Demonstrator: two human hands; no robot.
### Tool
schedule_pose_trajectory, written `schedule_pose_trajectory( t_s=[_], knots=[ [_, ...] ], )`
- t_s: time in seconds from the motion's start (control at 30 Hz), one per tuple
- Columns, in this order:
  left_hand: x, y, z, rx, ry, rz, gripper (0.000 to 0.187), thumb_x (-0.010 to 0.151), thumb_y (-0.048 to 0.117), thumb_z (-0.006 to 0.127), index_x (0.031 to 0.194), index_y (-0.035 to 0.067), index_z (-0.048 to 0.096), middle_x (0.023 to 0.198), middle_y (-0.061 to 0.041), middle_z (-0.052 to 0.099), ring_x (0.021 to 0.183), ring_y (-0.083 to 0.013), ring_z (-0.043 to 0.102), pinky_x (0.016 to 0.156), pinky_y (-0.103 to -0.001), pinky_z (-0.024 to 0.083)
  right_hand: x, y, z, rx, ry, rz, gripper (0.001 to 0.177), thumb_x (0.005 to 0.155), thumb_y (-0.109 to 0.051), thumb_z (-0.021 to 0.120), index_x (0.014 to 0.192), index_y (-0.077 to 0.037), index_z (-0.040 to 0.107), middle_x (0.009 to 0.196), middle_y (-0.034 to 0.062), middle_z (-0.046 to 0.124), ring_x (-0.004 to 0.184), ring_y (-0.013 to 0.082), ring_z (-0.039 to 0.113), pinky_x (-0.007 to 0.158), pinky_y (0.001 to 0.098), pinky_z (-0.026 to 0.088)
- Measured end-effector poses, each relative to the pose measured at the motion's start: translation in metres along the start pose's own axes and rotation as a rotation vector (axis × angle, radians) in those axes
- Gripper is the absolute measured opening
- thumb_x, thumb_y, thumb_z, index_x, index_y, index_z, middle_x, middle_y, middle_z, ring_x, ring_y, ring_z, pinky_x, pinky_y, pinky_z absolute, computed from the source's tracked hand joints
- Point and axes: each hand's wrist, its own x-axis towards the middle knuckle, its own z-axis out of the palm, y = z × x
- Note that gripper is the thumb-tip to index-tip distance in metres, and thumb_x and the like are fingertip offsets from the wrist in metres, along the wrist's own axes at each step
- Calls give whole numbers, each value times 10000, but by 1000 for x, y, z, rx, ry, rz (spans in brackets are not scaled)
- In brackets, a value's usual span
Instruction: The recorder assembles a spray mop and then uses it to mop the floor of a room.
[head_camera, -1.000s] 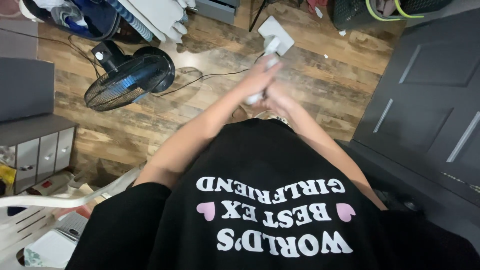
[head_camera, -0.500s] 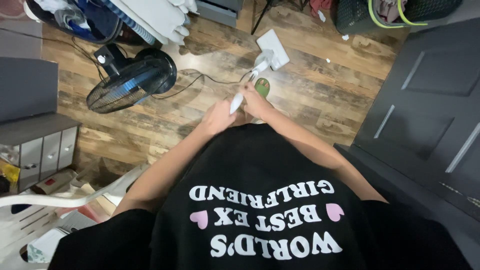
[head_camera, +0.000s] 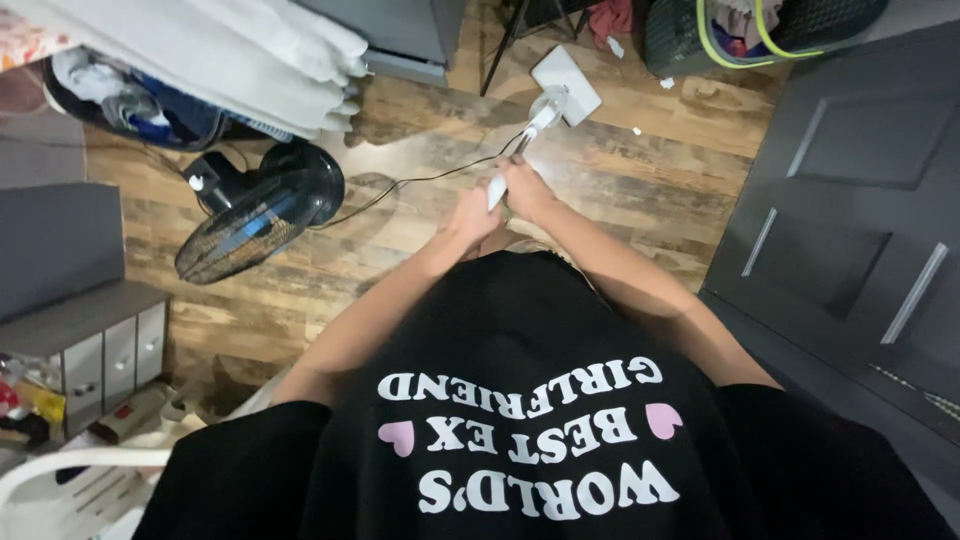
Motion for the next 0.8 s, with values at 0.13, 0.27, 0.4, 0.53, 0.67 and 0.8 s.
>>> schedule_pose_trajectory(
  t_s=[0.13, 0.27, 0.4, 0.53, 0.67, 0.8],
  knots=[
    [30, 14, -11, 40, -67, -2, 338, 828, 152, 646, 1110, -35, 625, 891, -306, 701, 838, -473, 698, 745, -545, 567, 15, 4, -28, 22, 18, 18, 439, 790, -1, 711, 1212, 4, 589, 1179, 324, 603, 1084, 495, 627, 934, 511, 537],
    [41, -2, -36, -22, -156, 43, 266, 865, 180, 629, 1072, 22, 682, 928, -236, 734, 850, -412, 733, 788, -492, 589, 35, 3, -29, 38, -124, 42, 365, 810, -22, 695, 1163, -3, 605, 1203, 282, 646, 1095, 442, 675, 951, 481, 576],
    [16, -9, -107, 90, -176, 167, 275, 840, 199, 693, 1068, 47, 708, 943, -240, 735, 882, -429, 704, 782, -514, 554, 38, -21, -5, 111, -255, 82, 383, 847, -70, 658, 1216, -20, 571, 1390, 232, 566, 1095, 387, 714, 869, 434, 613],
    [10, -9, -137, 229, -254, 209, 369, 797, 226, 716, 1117, 44, 686, 922, -255, 721, 860, -438, 701, 799, -503, 560, 37, 1, 41, 107, -67, -209, 757, 818, -122, 747, 1466, -34, 366, 1488, 321, 408, 1246, 492, 546, 969, 488, 507],
    [47, -8, -134, 343, -328, 237, 285, 855, 211, 689, 1070, 25, 697, 932, -247, 724, 887, -425, 710, 838, -497, 572, 13, -66, -47, 158, -270, 160, 883, 874, -163, 641, 1572, -95, 104, 1349, 240, 466, 1253, 387, 511, 1030, 423, 447],
    [76, 19, -112, 288, -327, 268, 361, 791, 128, 670, 1127, -3, 664, 932, -248, 719, 832, -409, 722, 820, -487, 577, 18, -54, -67, 264, -209, 234, 939, 885, -106, 634, 1635, -105, 69, 1490, 311, 409, 1362, 446, 493, 1116, 443, 441]
  ],
)
